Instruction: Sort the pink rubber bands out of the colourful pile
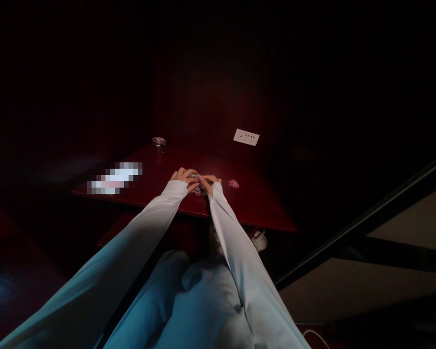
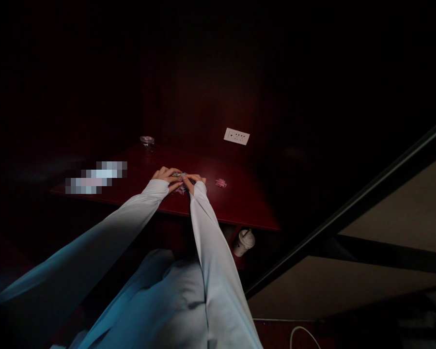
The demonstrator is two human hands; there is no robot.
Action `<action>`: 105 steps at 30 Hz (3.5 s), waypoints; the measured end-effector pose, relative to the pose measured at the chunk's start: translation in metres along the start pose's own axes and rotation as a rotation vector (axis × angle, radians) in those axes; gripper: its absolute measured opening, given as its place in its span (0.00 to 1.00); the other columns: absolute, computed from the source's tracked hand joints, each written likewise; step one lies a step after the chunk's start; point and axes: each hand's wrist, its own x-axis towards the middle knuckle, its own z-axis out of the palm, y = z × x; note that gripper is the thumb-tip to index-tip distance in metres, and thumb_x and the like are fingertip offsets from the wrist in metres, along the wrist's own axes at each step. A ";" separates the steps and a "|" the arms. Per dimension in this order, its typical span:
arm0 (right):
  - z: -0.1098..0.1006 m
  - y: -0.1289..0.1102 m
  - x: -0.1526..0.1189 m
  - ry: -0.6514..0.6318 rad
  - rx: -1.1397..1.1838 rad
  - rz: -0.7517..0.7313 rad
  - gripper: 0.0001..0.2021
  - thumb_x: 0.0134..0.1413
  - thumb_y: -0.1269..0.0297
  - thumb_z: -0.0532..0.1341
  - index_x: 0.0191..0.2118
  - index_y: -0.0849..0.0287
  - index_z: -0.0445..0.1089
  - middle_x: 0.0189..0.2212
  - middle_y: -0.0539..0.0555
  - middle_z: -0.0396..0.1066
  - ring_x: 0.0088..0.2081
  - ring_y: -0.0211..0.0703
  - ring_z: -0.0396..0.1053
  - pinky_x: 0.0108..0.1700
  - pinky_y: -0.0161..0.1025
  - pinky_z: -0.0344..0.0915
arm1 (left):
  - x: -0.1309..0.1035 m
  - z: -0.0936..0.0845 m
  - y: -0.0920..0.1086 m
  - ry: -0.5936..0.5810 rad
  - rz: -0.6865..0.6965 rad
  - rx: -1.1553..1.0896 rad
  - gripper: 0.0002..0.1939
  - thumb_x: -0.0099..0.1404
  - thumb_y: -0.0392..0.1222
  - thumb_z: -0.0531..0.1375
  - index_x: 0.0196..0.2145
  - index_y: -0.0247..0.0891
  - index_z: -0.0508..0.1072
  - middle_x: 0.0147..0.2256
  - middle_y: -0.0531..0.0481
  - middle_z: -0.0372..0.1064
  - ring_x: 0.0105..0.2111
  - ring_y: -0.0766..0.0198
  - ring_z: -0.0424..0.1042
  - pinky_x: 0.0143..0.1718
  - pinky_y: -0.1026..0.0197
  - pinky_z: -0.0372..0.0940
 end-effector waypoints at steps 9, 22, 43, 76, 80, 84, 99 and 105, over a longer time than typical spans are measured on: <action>0.000 0.003 -0.001 0.039 -0.020 0.089 0.11 0.57 0.55 0.62 0.34 0.53 0.79 0.37 0.52 0.77 0.49 0.49 0.65 0.52 0.43 0.58 | 0.000 -0.001 0.000 0.020 -0.011 0.014 0.10 0.69 0.45 0.59 0.40 0.47 0.82 0.52 0.48 0.73 0.46 0.51 0.63 0.42 0.50 0.61; 0.001 0.000 -0.001 0.057 -0.027 0.140 0.14 0.60 0.51 0.59 0.30 0.51 0.76 0.34 0.49 0.75 0.47 0.47 0.64 0.53 0.43 0.57 | -0.001 -0.001 -0.001 0.019 -0.026 -0.005 0.09 0.68 0.45 0.60 0.37 0.46 0.81 0.53 0.47 0.73 0.47 0.50 0.63 0.44 0.48 0.61; -0.001 0.000 -0.001 0.032 -0.004 0.094 0.08 0.55 0.55 0.64 0.32 0.51 0.80 0.39 0.49 0.77 0.49 0.47 0.66 0.54 0.42 0.58 | 0.000 0.001 -0.003 -0.004 0.010 -0.012 0.09 0.67 0.45 0.61 0.36 0.46 0.82 0.52 0.47 0.73 0.47 0.50 0.64 0.43 0.48 0.62; 0.000 0.004 -0.002 0.170 -0.073 0.116 0.11 0.58 0.55 0.62 0.33 0.55 0.77 0.43 0.54 0.73 0.49 0.48 0.64 0.56 0.44 0.53 | 0.000 0.003 -0.002 -0.005 0.056 -0.081 0.09 0.66 0.42 0.59 0.36 0.44 0.81 0.52 0.47 0.74 0.45 0.53 0.64 0.44 0.50 0.65; -0.001 0.006 -0.002 0.272 -0.054 0.141 0.13 0.58 0.53 0.61 0.33 0.54 0.77 0.45 0.56 0.71 0.49 0.50 0.63 0.57 0.45 0.54 | 0.000 0.002 0.000 -0.009 0.056 -0.081 0.08 0.66 0.41 0.60 0.34 0.43 0.80 0.52 0.48 0.73 0.45 0.53 0.64 0.44 0.51 0.65; -0.004 0.007 -0.001 0.380 -0.046 0.219 0.13 0.57 0.52 0.61 0.34 0.55 0.77 0.47 0.58 0.69 0.51 0.52 0.62 0.57 0.47 0.55 | -0.001 0.003 0.000 0.001 0.067 -0.080 0.07 0.66 0.40 0.60 0.33 0.43 0.79 0.52 0.48 0.73 0.44 0.54 0.64 0.44 0.51 0.65; -0.010 0.000 -0.004 0.632 -0.094 0.349 0.12 0.59 0.56 0.61 0.33 0.56 0.77 0.47 0.58 0.66 0.51 0.51 0.62 0.57 0.48 0.54 | -0.001 0.004 0.000 -0.024 0.075 -0.093 0.06 0.65 0.38 0.60 0.33 0.41 0.78 0.53 0.48 0.73 0.45 0.54 0.64 0.44 0.53 0.65; -0.012 0.003 -0.008 0.673 -0.076 0.387 0.14 0.61 0.53 0.59 0.36 0.54 0.78 0.50 0.58 0.65 0.51 0.53 0.61 0.54 0.49 0.57 | 0.000 0.007 -0.002 -0.030 0.100 -0.118 0.07 0.65 0.38 0.59 0.33 0.42 0.78 0.52 0.48 0.73 0.44 0.55 0.64 0.46 0.52 0.65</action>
